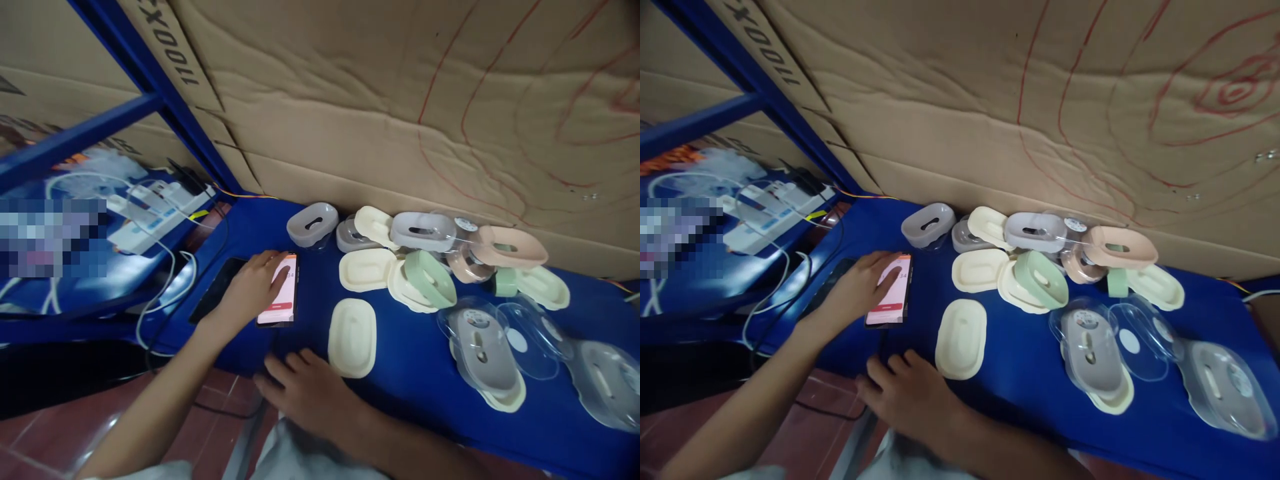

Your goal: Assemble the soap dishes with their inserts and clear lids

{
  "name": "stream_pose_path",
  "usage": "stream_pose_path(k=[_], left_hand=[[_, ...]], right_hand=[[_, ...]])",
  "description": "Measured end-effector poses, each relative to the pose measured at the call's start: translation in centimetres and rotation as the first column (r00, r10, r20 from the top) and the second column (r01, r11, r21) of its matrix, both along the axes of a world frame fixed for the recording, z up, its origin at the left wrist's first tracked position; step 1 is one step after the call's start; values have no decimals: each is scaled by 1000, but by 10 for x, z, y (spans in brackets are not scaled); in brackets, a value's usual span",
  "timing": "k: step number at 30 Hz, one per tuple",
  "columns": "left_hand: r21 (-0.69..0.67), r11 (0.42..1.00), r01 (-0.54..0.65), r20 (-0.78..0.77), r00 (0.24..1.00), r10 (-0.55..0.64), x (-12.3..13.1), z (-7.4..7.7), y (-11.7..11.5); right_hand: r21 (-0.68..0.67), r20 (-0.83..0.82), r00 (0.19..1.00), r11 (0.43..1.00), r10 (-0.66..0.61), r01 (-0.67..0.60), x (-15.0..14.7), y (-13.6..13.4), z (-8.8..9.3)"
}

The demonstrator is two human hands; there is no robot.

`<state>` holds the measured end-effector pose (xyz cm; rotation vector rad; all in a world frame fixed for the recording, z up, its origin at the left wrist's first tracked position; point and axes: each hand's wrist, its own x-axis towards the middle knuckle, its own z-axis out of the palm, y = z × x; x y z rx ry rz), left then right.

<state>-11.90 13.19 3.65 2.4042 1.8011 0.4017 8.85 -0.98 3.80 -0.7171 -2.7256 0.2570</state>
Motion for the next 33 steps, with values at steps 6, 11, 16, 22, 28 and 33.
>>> stream_pose_path(k=[6, 11, 16, 22, 28, 33], left_hand=[[38, 998, -53, -74, 996, 56, -5, 10, 17], [-60, 998, -3, -31, 1000, 1, -12, 8, 33], [-118, 993, 15, -37, 999, -20, -14, 3, 43], [-157, 988, 4, -46, 999, -12, -11, 8, 53], [-170, 985, 4, -54, 998, -14, -9, 12, 52], [-171, 985, 15, -49, 999, -23, -8, 12, 49]], right_hand=[[20, 16, 998, 998, 57, -57, -17, 1, -20], [27, -1, 999, 998, 50, -50, -17, -1, -24], [7, 13, 999, 999, 47, -48, -20, 0, -22], [-64, 3, 1000, 998, -22, 22, -27, -3, -25], [-95, -54, 993, 990, -107, 101, -35, -4, -31], [-81, -60, 984, 984, -166, 161, -40, -5, -38]])
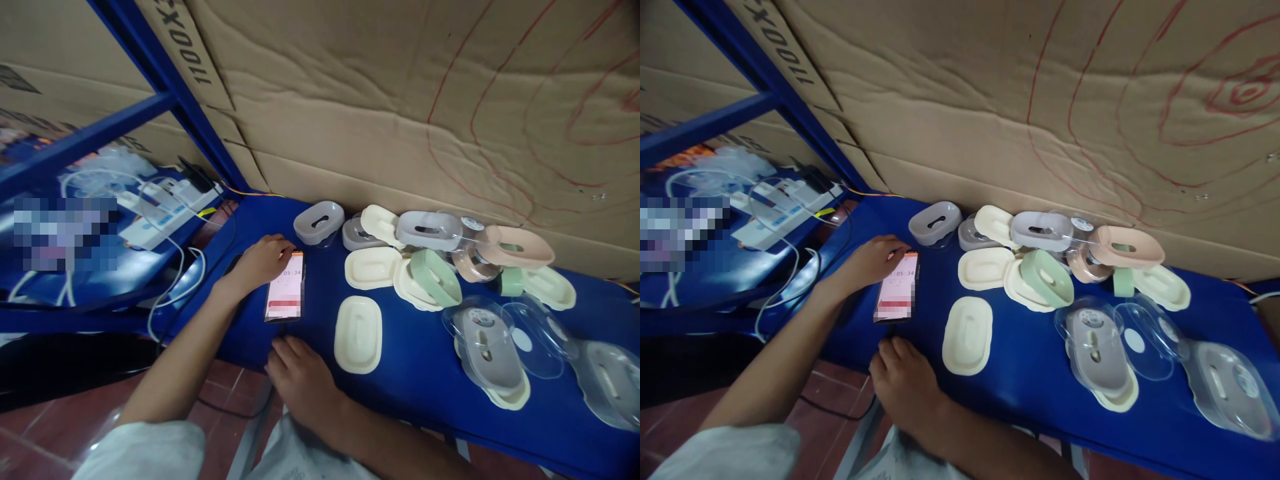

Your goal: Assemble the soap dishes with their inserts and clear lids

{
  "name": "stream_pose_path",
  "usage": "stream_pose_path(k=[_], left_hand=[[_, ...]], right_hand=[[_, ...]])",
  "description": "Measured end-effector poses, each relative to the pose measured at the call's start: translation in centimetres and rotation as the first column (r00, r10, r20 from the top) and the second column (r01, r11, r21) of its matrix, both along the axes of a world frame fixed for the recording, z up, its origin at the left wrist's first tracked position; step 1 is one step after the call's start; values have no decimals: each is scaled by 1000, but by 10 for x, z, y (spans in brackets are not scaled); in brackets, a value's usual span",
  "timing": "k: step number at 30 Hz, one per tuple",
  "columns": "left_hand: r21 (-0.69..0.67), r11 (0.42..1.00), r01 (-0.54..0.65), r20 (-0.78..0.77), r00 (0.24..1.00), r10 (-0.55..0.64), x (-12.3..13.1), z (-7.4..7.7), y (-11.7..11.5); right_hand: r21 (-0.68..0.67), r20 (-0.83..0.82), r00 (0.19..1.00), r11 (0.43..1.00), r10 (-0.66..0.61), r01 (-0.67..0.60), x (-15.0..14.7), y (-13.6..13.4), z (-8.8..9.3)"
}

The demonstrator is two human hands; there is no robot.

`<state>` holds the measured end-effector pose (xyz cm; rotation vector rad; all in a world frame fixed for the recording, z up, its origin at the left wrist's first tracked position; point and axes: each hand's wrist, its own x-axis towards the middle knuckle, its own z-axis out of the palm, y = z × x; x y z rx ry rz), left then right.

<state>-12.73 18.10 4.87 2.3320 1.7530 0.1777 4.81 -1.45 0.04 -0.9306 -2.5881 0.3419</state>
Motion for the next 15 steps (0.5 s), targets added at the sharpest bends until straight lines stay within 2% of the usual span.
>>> stream_pose_path(k=[5, 9, 12, 15], left_hand=[[-7, 999, 34, 31, 999, -34, 1, 0, 2], [0, 996, 89, 76, 993, -89, 2, 2, -9], [88, 992, 88, 139, 985, -99, 12, 7, -42], [251, 968, 24, 231, 969, -83, 38, 11, -95]], right_hand=[[-67, 4, 999, 997, 34, -34, 3, 6, 3], [-126, -89, 986, 980, 144, -155, 30, 9, 28], [-81, -175, 973, 983, 151, -167, 66, 2, 46], [-66, -206, 978, 998, -18, 4, 109, -7, 53]])
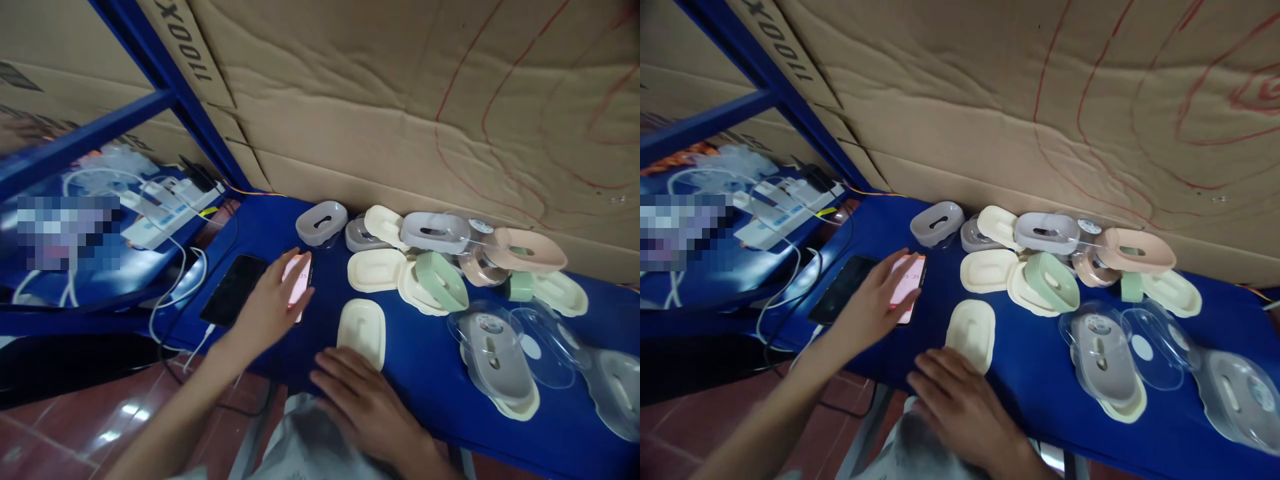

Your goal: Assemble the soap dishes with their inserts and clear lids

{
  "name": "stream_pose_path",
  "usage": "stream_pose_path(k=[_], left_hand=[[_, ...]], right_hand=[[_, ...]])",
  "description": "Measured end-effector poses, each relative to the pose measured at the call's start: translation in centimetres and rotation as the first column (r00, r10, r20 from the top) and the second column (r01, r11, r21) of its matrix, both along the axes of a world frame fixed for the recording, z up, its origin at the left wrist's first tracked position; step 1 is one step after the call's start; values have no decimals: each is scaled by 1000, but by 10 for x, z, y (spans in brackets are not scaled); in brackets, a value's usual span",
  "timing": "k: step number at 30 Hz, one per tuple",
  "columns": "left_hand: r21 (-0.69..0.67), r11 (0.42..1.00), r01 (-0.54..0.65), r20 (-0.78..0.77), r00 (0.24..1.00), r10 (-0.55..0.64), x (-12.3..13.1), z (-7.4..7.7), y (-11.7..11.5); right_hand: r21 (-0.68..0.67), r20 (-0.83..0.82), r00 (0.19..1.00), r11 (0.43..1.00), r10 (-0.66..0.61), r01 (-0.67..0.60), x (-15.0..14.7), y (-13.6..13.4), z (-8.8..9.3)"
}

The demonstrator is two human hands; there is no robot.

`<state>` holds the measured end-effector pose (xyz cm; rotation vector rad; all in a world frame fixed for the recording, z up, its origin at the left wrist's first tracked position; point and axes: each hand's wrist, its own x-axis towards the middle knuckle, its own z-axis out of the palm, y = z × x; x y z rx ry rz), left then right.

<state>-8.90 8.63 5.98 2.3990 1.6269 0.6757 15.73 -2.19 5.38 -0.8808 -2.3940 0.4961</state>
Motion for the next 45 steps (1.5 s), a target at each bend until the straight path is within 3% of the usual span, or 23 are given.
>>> stream_pose_path(k=[3, 5, 9, 12, 16, 22, 27, 31, 35, 39, 45], left_hand=[[53, 999, -7, 96, 995, 2, 39, -2, -56], [30, 998, 54, 143, 988, -58, 64, -8, -86], [-51, 995, 86, 214, 974, -73, 94, -28, -112], [-91, 996, 24, 224, 975, -3, 98, -39, -111], [-125, 992, 11, 237, 971, 19, 94, -42, -104], [-208, 971, 119, 196, 977, -77, 96, -40, -103], [-161, 978, 136, 155, 982, -111, 97, -42, -104], [-171, 951, 256, 124, 964, -237, 82, -35, -100], [-204, 923, 326, -5, 943, -334, 71, -23, -95], [-135, 936, 324, -34, 943, -331, 71, -22, -95], [-67, 950, 306, 99, 949, -299, 78, -30, -95]], right_hand=[[-26, 50, 989, 990, -137, 139, 40, -6, -5], [-14, 79, 975, 978, -208, 210, 61, -8, -11], [46, 102, 947, 953, -304, 300, 83, -8, -23], [69, 114, 941, 947, -320, 313, 87, -5, -27], [68, 162, 941, 955, -296, 289, 90, 2, -26], [88, 243, 914, 946, -323, 311, 101, 13, -20], [91, 250, 915, 948, -318, 304, 106, 21, -9], [141, 189, 880, 899, -436, 416, 118, 30, 1], [209, 209, 836, 859, -507, 468, 128, 42, 3], [229, 244, 840, 870, -485, 435, 125, 46, 0], [150, 249, 893, 926, -374, 346, 104, 32, -11]])
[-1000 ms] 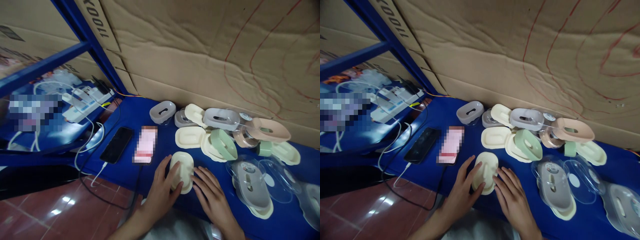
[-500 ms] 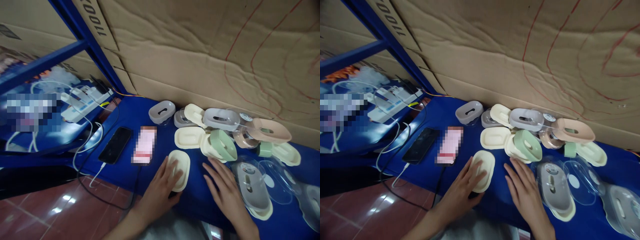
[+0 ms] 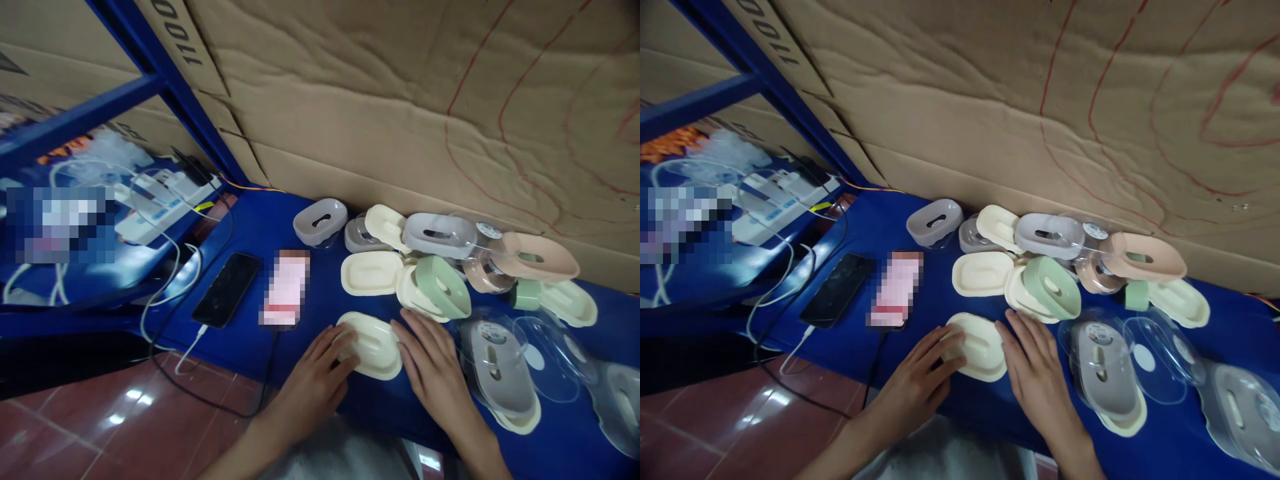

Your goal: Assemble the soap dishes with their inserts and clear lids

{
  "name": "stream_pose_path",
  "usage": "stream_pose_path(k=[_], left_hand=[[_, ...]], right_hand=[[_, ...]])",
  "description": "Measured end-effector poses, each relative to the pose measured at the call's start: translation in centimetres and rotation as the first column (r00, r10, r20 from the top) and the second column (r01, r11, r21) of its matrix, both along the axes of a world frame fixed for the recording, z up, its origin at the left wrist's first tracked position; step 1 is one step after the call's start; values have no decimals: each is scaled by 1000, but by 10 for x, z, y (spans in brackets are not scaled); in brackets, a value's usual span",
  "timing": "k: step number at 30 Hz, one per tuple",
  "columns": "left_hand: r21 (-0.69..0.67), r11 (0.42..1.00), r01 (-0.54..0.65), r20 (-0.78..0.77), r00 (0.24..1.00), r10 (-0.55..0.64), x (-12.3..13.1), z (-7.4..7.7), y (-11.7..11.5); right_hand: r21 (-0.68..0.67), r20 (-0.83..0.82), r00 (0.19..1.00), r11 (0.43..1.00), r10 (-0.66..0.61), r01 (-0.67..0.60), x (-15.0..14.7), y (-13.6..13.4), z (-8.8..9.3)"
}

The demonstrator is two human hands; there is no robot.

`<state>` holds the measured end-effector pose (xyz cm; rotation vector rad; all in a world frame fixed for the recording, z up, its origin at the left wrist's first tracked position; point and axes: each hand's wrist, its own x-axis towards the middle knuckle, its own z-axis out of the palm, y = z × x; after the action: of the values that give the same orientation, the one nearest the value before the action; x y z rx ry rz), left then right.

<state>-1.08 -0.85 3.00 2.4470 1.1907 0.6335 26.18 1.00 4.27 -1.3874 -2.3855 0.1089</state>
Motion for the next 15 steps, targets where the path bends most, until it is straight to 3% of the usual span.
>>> stream_pose_path(k=[3, 5, 7, 10, 15], left_hand=[[-1, 1000, -7, 35, 999, 7, 1, 0, 3], [5, 1000, -13, 53, 999, 12, 1, 0, 5], [8, 1000, -15, 67, 998, 15, 1, -1, 7], [11, 1000, -9, 82, 997, 8, 3, -4, 11], [0, 1000, 2, 96, 995, -2, 8, -6, 15]], right_hand=[[-54, -18, 998, 996, 64, -64, -5, -4, -6], [-48, -45, 998, 998, 41, -43, -3, -3, -6], [10, -69, 995, 997, -73, 74, 0, 1, -3], [121, -31, 957, 949, -290, 291, 2, 11, 4], [181, -45, 942, 925, -332, 334, 8, 32, 14]])
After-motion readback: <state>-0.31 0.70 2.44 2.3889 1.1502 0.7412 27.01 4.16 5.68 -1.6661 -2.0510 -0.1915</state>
